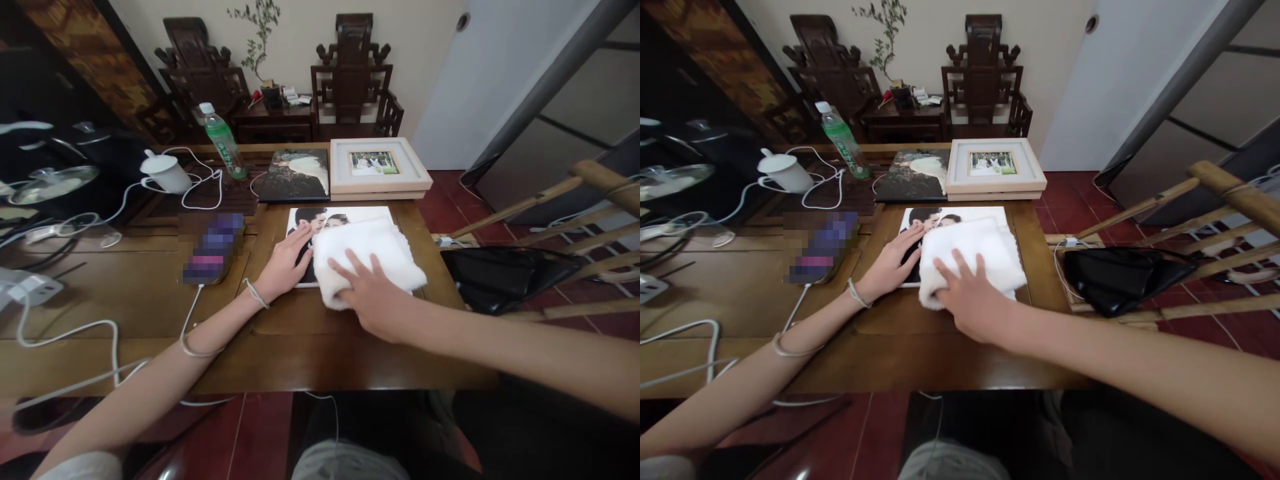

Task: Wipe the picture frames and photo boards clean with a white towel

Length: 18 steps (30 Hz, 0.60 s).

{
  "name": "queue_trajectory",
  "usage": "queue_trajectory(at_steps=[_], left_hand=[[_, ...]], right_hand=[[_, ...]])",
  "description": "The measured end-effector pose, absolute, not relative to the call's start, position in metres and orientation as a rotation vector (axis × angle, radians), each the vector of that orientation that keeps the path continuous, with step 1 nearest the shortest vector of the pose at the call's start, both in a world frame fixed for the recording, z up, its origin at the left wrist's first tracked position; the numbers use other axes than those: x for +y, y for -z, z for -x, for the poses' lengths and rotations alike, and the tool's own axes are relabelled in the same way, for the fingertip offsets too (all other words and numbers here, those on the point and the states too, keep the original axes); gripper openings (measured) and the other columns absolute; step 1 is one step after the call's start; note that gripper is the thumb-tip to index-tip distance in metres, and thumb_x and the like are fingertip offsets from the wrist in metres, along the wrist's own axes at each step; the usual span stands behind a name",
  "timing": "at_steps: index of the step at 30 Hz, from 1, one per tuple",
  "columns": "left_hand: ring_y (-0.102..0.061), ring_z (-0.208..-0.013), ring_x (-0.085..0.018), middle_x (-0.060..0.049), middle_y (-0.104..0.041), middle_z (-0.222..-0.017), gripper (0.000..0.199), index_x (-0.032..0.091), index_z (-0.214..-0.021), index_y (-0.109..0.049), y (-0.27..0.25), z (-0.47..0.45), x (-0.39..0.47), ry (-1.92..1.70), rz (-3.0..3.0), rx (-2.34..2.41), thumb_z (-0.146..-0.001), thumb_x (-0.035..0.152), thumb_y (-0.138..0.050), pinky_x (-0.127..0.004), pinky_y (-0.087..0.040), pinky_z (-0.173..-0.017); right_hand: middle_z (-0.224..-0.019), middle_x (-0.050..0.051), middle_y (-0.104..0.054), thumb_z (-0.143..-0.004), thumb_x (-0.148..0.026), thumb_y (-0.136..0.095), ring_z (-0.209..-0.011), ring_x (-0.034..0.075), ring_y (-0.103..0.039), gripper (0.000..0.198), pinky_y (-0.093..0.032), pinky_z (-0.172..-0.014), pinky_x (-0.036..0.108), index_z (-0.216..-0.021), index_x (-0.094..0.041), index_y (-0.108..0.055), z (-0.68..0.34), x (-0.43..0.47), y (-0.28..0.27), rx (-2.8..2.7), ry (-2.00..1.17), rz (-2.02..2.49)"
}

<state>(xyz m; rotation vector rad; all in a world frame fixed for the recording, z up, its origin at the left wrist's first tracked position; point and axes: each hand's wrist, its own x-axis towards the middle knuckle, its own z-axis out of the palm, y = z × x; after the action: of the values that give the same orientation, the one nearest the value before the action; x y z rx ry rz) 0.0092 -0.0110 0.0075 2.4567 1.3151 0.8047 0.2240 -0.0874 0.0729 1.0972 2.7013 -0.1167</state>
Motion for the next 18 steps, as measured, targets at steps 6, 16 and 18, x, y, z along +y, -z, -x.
queue_trajectory(at_steps=[6,16,18], left_hand=[[-0.034,-0.142,-0.027,-0.013,-0.043,-0.15,0.046,0.014,-0.14,-0.047,-0.007,-0.009,-0.011,-0.817,-2.455,1.305,-0.096,0.03,-0.04,-0.051,-0.029,-0.117],[-0.034,-0.142,-0.026,-0.012,-0.045,-0.149,0.045,0.016,-0.138,-0.05,-0.009,-0.01,-0.011,-0.855,-2.43,1.273,-0.097,0.032,-0.041,-0.05,-0.028,-0.118],[-0.035,-0.142,-0.026,-0.013,-0.044,-0.149,0.046,0.014,-0.139,-0.049,-0.009,-0.01,-0.012,-0.885,-2.401,1.272,-0.098,0.033,-0.039,-0.048,-0.028,-0.118]], right_hand=[[-0.159,0.012,-0.02,-0.074,-0.005,-0.052,-0.143,0.044,-0.015,0.049,-0.029,-0.104,0.072,-0.119,-0.017,-0.066,-0.229,-0.112,-0.086,2.684,0.261,-1.013],[-0.152,0.016,-0.038,-0.074,0.001,-0.043,-0.141,0.04,-0.027,0.052,-0.037,-0.099,0.067,-0.12,-0.014,-0.062,-0.243,-0.011,-0.081,2.771,0.119,-1.259],[-0.148,0.018,-0.042,-0.076,0.0,-0.042,-0.138,0.041,-0.031,0.051,-0.038,-0.096,0.068,-0.122,-0.012,-0.06,-0.234,0.005,-0.08,2.748,0.09,-1.32]])
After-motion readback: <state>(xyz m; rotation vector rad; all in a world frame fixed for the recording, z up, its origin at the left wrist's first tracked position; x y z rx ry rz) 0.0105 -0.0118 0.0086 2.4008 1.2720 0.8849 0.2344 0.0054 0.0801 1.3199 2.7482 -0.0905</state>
